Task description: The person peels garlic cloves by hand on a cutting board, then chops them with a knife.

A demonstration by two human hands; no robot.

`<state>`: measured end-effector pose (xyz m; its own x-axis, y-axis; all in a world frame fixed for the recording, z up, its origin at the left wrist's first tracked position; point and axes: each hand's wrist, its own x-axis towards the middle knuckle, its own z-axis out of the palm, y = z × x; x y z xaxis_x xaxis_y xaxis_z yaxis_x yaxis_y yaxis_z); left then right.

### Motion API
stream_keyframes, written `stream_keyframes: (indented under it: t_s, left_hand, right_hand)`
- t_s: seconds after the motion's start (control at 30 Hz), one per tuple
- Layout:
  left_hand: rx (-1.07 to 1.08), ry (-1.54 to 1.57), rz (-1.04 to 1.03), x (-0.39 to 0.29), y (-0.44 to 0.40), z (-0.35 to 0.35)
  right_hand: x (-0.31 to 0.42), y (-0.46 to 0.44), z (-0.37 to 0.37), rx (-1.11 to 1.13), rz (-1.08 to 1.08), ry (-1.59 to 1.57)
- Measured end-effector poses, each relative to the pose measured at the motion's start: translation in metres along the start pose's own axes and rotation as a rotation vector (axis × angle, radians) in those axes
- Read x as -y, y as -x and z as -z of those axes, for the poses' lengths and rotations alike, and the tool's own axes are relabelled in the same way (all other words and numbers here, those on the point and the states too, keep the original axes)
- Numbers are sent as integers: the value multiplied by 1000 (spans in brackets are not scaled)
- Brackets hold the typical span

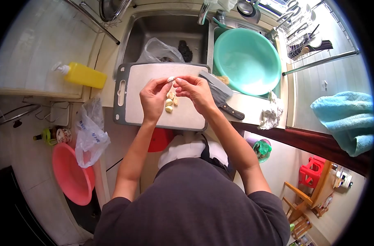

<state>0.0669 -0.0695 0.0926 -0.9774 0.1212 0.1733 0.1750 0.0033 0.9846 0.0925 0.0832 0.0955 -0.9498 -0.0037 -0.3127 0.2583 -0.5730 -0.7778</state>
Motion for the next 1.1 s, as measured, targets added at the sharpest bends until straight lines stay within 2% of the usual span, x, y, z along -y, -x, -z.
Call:
stream_keyframes:
  t_s: [0.03, 0.13, 0.17, 0.2, 0.27, 0.3, 0.53, 0.63, 0.7, 0.83, 0.93, 1.0, 1.1]
  left_hand:
    - [39, -278, -194, -11, 0, 2]
    - [83, -333, -218, -20, 5, -4]
    - [120, -181, -114, -17, 5, -3]
    - [123, -182, -113, -16, 4, -3]
    - [158, 209, 81, -13, 1, -4]
    - [165, 251, 101, -10, 0, -3]
    - [182, 74, 141, -18, -3, -4]
    - [153, 235, 143, -19, -4, -4]
    - [161, 323, 278, -18, -8, 1]
    - [209, 326, 391, -17, -11, 11]
    - [227, 338, 362, -17, -12, 13]
    - [264, 367, 371, -16, -12, 14]
    - [291, 449, 383, -12, -12, 16]
  right_hand:
    - [-1, 1, 0, -6, -8, 9]
    - [1, 2, 4, -7, 4, 26]
    - [2, 2, 6, -3, 21, 34]
    - [4, 2, 7, 0, 38, 41]
    - [7, 2, 10, 7, 49, 57]
    - [9, 2, 11, 18, 60, 76]
    - [19, 8, 4, 42, 102, 273]
    - [19, 5, 5, 65, 100, 228]
    - [19, 4, 6, 138, 178, 238]
    - [16, 4, 5, 167, 239, 263]
    - [16, 3, 8, 203, 166, 155]
    - [17, 3, 9, 209, 29, 11]
    - [13, 2, 13, 246, -20, -59]
